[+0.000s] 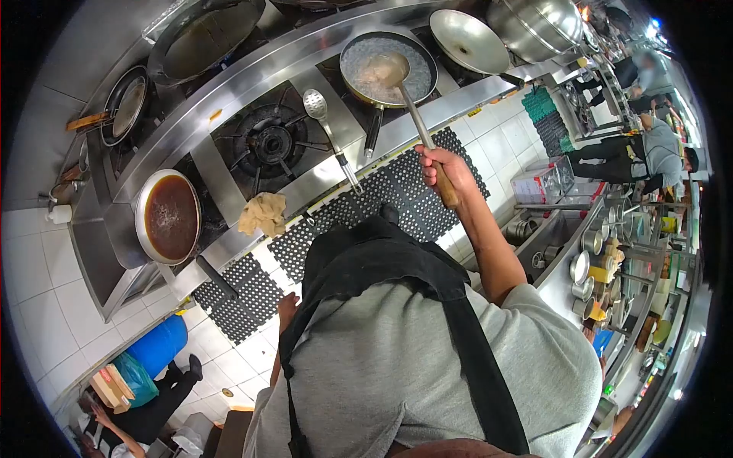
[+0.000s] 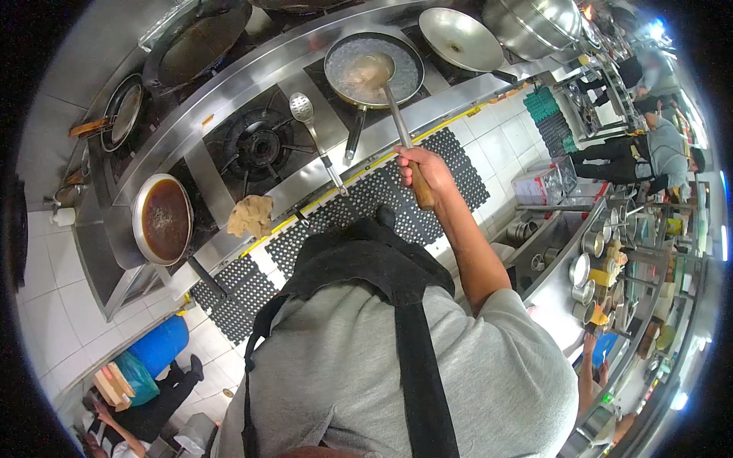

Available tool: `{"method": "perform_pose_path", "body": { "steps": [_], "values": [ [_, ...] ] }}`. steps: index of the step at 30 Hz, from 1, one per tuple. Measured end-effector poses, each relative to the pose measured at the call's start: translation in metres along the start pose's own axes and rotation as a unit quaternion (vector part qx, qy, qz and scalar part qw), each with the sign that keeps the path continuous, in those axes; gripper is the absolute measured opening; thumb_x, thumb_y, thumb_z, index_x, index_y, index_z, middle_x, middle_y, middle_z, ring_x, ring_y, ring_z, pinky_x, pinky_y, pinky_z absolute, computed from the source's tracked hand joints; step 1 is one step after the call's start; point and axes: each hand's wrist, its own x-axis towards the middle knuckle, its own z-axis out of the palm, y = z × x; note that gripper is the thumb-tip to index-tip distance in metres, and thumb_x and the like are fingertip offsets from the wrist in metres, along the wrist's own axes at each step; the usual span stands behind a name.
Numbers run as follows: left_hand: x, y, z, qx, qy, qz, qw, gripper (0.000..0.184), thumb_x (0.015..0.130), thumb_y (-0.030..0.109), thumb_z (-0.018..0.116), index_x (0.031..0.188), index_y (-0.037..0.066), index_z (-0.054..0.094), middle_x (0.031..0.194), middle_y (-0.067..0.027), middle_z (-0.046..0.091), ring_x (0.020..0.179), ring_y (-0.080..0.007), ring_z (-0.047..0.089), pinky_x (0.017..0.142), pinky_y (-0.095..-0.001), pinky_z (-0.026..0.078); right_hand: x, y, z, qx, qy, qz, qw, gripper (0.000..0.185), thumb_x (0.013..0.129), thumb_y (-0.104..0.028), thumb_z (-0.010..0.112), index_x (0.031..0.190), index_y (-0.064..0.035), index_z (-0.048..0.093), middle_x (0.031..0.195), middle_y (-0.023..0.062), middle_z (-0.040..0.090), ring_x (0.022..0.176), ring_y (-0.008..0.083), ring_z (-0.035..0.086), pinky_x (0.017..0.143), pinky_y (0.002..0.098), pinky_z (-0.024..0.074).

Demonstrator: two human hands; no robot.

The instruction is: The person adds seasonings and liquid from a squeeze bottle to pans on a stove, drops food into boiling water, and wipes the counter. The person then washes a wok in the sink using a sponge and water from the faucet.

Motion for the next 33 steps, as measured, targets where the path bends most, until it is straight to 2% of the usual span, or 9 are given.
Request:
{"method": "perform_pose_path", "body": {
  "steps": [2, 4, 6, 9, 10, 11, 17, 19, 33],
  "values": [
    [-0.007, 0.01, -0.004, 0.031, 0.061, 0.031, 0.997, 0.033, 0.084, 0.028, 0.07, 0.096, -0.001, 0.06, 0.084, -0.0234, 0.064, 0.083, -0.0394, 0.066, 0.073, -0.046, 0.05, -0.002, 0.002, -0.001, -0.056, 0.02, -0.014, 0.998, 0.026, 0.096, -0.015, 0.059, 0.115, 0.0024, 0.059, 0.074, -0.001, 0.054, 0.055, 0.0084, 0.05, 0.048, 0.0237, 0.0449],
    [-0.008, 0.006, 0.0, -0.01, 0.081, 0.04, 0.996, 0.034, 0.085, 0.029, 0.07, 0.098, -0.001, 0.06, 0.085, -0.024, 0.064, 0.084, -0.04, 0.066, 0.073, -0.0464, 0.05, -0.006, 0.002, -0.003, -0.113, 0.041, -0.029, 0.992, 0.024, 0.096, -0.014, 0.059, 0.114, 0.002, 0.06, 0.074, -0.0008, 0.055, 0.054, 0.0084, 0.051, 0.048, 0.0245, 0.0456],
    [-0.003, -0.005, 0.008, -0.051, 0.1, 0.048, 0.992, 0.036, 0.086, 0.03, 0.07, 0.1, -0.001, 0.061, 0.085, -0.0246, 0.065, 0.084, -0.0405, 0.066, 0.073, -0.0469, 0.05, -0.012, 0.0, -0.006, -0.201, 0.051, -0.044, 0.977, 0.014, 0.095, -0.015, 0.063, 0.095, -0.0019, 0.06, 0.072, 0.0018, 0.057, 0.054, 0.0113, 0.055, 0.049, 0.028, 0.0469],
    [0.022, -0.028, 0.026, -0.021, 0.062, 0.037, 0.997, 0.033, 0.09, 0.032, 0.068, 0.106, 0.003, 0.064, 0.096, -0.0186, 0.068, 0.088, -0.0358, 0.067, 0.071, -0.0463, 0.051, -0.022, 0.0, -0.004, -0.247, 0.072, -0.039, 0.966, 0.012, 0.093, -0.013, 0.063, 0.095, -0.0016, 0.06, 0.07, 0.0018, 0.057, 0.052, 0.0114, 0.055, 0.047, 0.0276, 0.0464],
    [0.033, -0.034, 0.038, -0.318, 0.069, -0.097, 0.941, 0.034, 0.092, 0.034, 0.066, 0.112, 0.006, 0.063, 0.104, -0.0138, 0.067, 0.091, -0.0319, 0.067, 0.072, -0.0452, 0.052, -0.026, -0.002, -0.003, -0.276, 0.081, -0.035, 0.957, 0.012, 0.092, -0.013, 0.062, 0.096, -0.0014, 0.06, 0.07, 0.0016, 0.057, 0.052, 0.0116, 0.055, 0.047, 0.0275, 0.0463],
    [0.038, -0.037, 0.044, -0.58, 0.067, -0.221, 0.781, 0.035, 0.095, 0.035, 0.064, 0.119, 0.009, 0.063, 0.113, -0.0089, 0.066, 0.094, -0.028, 0.067, 0.073, -0.0441, 0.052, -0.028, -0.004, -0.003, -0.276, 0.081, -0.035, 0.957, 0.012, 0.092, -0.013, 0.062, 0.096, -0.0014, 0.06, 0.07, 0.0016, 0.057, 0.052, 0.0116, 0.055, 0.047, 0.0275, 0.0463],
    [0.025, 0.035, -0.019, -0.549, 0.018, -0.316, 0.774, 0.04, 0.097, 0.036, 0.059, 0.131, 0.015, 0.056, 0.114, -0.0027, 0.06, 0.097, -0.0192, 0.064, 0.078, -0.0393, 0.051, -0.033, -0.009, -0.01, -0.177, 0.041, -0.02, 0.983, 0.018, 0.093, -0.013, 0.063, 0.105, 0.001, 0.062, 0.071, 0.0009, 0.057, 0.053, 0.0101, 0.054, 0.046, 0.0262, 0.0454],
    [0.027, 0.034, -0.021, -0.548, 0.013, -0.314, 0.775, 0.039, 0.097, 0.035, 0.059, 0.13, 0.015, 0.056, 0.113, -0.0024, 0.06, 0.096, -0.0194, 0.065, 0.077, -0.0395, 0.051, -0.033, -0.011, -0.01, -0.124, 0.035, 0.006, 0.992, 0.03, 0.094, -0.015, 0.062, 0.117, 0.0049, 0.06, 0.073, -0.0013, 0.054, 0.054, 0.0087, 0.051, 0.046, 0.0248, 0.0446],
    [0.026, -0.005, 0.008, -0.548, -0.004, -0.305, 0.779, 0.041, 0.1, 0.035, 0.056, 0.133, 0.012, 0.056, 0.113, -0.0037, 0.063, 0.091, -0.0216, 0.068, 0.077, -0.0396, 0.051, -0.026, -0.012, -0.002, -0.151, 0.006, -0.001, 0.989, 0.029, 0.096, -0.013, 0.061, 0.117, 0.0069, 0.06, 0.073, -0.0015, 0.055, 0.053, 0.0079, 0.052, 0.046, 0.0235, 0.0448]
  ]
}}
